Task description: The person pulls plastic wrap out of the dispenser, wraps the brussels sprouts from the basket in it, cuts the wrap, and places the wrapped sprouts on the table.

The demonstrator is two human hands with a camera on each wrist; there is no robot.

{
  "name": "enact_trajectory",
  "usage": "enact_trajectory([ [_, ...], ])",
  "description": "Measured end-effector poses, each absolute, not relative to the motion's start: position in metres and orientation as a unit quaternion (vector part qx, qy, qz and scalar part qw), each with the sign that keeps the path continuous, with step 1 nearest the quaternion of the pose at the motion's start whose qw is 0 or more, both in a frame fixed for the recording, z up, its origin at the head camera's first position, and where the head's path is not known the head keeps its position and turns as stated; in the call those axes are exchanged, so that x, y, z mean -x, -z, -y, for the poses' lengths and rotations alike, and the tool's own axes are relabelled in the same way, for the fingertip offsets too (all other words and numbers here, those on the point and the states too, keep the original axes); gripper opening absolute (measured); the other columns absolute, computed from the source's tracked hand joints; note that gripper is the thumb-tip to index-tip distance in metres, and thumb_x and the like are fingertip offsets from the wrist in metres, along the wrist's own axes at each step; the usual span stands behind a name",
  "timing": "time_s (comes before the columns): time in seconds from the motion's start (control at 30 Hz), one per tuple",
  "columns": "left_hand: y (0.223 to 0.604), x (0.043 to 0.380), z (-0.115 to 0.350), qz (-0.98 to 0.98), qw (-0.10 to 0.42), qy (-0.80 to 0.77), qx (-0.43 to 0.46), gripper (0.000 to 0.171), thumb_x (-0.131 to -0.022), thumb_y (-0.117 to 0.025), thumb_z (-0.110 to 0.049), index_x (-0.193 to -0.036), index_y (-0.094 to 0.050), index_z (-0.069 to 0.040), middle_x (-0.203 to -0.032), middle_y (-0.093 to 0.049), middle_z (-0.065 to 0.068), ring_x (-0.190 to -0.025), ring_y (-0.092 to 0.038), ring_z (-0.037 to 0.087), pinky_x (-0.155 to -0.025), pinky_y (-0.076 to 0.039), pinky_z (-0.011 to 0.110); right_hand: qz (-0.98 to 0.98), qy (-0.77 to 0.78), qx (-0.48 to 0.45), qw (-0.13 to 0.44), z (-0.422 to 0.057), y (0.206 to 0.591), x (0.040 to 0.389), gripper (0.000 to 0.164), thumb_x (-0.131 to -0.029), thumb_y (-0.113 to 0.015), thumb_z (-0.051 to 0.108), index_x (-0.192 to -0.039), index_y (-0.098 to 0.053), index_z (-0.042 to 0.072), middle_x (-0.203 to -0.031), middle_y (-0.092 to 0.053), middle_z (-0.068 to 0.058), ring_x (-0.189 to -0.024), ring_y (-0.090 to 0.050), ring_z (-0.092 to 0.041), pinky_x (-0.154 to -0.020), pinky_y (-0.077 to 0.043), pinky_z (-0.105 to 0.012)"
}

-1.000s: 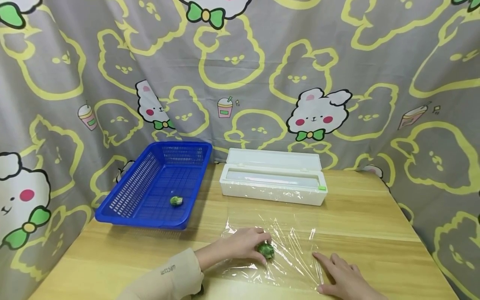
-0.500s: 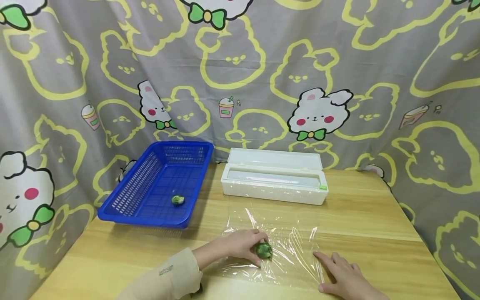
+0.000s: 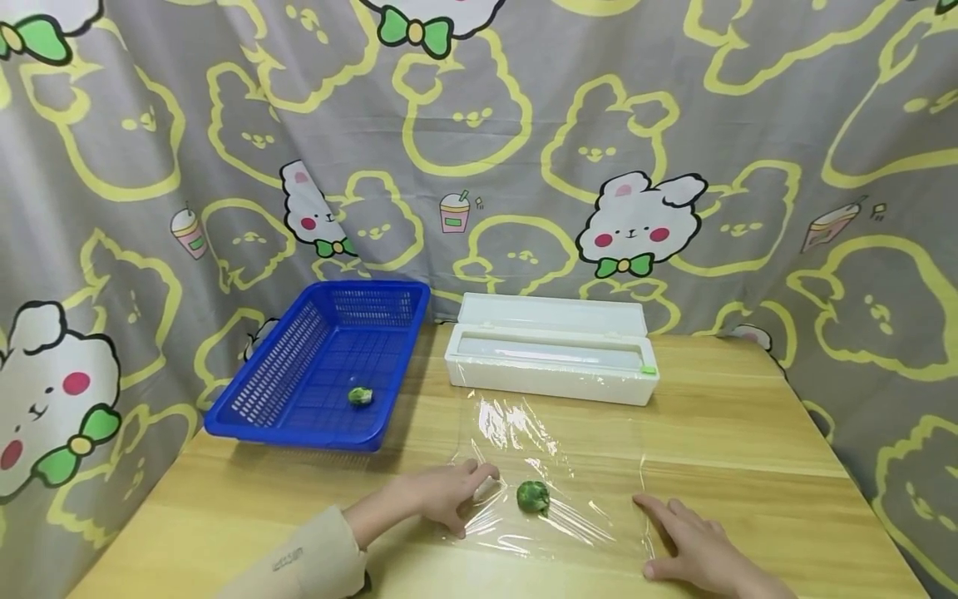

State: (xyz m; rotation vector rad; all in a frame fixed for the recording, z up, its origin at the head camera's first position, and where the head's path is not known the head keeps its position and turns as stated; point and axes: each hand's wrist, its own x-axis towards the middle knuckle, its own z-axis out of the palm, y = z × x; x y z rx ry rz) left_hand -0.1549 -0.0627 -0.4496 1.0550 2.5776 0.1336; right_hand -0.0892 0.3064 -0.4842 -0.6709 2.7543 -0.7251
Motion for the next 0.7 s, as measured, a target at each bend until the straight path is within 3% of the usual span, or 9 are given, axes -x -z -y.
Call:
enact_trajectory([
  [0.07, 0.450, 0.152, 0.067, -0.906, 0.168, -0.048, -0.385, 0.077, -0.061, -0.083, -0.025, -0.122, -0.037, -0.024, -0.088, -0.044, -0.006, -0.067, -0.044, 0.005, -0.058, -0.040, 0.019, -0.923, 0.278, 0.243, 0.108, -0.310, 0.484, 0.090, 0.076, -0.077, -0.068, 0.036, -0.135, -0.034, 0.001, -0.115, -0.050, -0.014, -0.101, -0.049, -0.010, -0.067, -0.037, -0.036],
  [0.13, 0.450, 0.148, 0.072, -0.903, 0.151, -0.051, -0.400, 0.066, -0.063, -0.081, -0.027, -0.117, -0.043, -0.022, -0.085, -0.043, -0.008, -0.066, -0.042, 0.003, -0.058, -0.039, 0.016, -0.897, 0.335, 0.266, 0.109, -0.313, 0.484, 0.091, 0.074, -0.079, -0.069, 0.025, -0.137, -0.030, 0.000, -0.103, -0.052, -0.011, -0.088, -0.047, 0.000, -0.063, -0.038, -0.029],
  [0.27, 0.449, 0.142, 0.087, -0.896, 0.123, -0.058, -0.424, 0.043, -0.067, -0.078, -0.034, -0.100, -0.053, -0.022, -0.080, -0.039, -0.012, -0.065, -0.039, -0.001, -0.057, -0.035, 0.013, -0.838, 0.432, 0.318, 0.096, -0.318, 0.486, 0.090, 0.075, -0.079, -0.068, 0.007, -0.138, -0.024, -0.002, -0.079, -0.038, 0.001, -0.064, -0.037, -0.007, -0.049, -0.031, -0.020],
  [0.3, 0.449, 0.140, 0.091, -0.894, 0.119, -0.060, -0.428, 0.040, -0.067, -0.077, -0.036, -0.097, -0.054, -0.022, -0.080, -0.039, -0.012, -0.065, -0.038, -0.001, -0.056, -0.034, 0.012, -0.833, 0.438, 0.328, 0.083, -0.318, 0.487, 0.089, 0.075, -0.078, -0.069, 0.005, -0.138, -0.025, -0.003, -0.077, -0.036, 0.004, -0.063, -0.037, -0.007, -0.048, -0.031, -0.020],
  [0.37, 0.449, 0.136, 0.100, -0.890, 0.116, -0.061, -0.437, 0.037, -0.066, -0.077, -0.038, -0.093, -0.056, -0.023, -0.081, -0.038, -0.013, -0.066, -0.037, -0.002, -0.056, -0.033, 0.012, -0.844, 0.413, 0.340, 0.049, -0.320, 0.489, 0.085, 0.074, -0.075, -0.072, 0.010, -0.136, -0.031, 0.000, -0.089, -0.044, 0.008, -0.073, -0.042, 0.002, -0.055, -0.034, -0.013],
  [0.43, 0.450, 0.132, 0.107, -0.885, 0.114, -0.064, -0.448, 0.036, -0.066, -0.077, -0.038, -0.093, -0.056, -0.024, -0.082, -0.039, -0.013, -0.069, -0.038, -0.002, -0.057, -0.033, 0.012, -0.859, 0.365, 0.359, 0.011, -0.319, 0.492, 0.082, 0.067, -0.072, -0.075, 0.017, -0.128, -0.041, 0.003, -0.098, -0.048, 0.010, -0.086, -0.045, 0.006, -0.064, -0.036, -0.009],
  [0.53, 0.452, 0.128, 0.113, -0.879, 0.102, -0.068, -0.462, 0.034, -0.067, -0.077, -0.034, -0.092, -0.057, -0.023, -0.086, -0.040, -0.013, -0.073, -0.038, -0.002, -0.058, -0.033, 0.011, -0.872, 0.301, 0.386, -0.028, -0.316, 0.496, 0.079, 0.051, -0.069, -0.076, 0.024, -0.113, -0.053, 0.012, -0.106, -0.050, 0.014, -0.091, -0.045, 0.006, -0.069, -0.037, -0.009],
  [0.7, 0.459, 0.127, 0.114, -0.877, 0.052, -0.068, -0.474, 0.020, -0.071, -0.075, -0.027, -0.081, -0.058, -0.023, -0.085, -0.044, -0.012, -0.074, -0.041, -0.002, -0.059, -0.035, 0.010, -0.872, 0.274, 0.400, -0.073, -0.303, 0.500, 0.078, 0.032, -0.069, -0.076, 0.012, -0.091, -0.056, 0.025, -0.087, -0.042, 0.017, -0.074, -0.037, 0.007, -0.056, -0.029, -0.012],
])
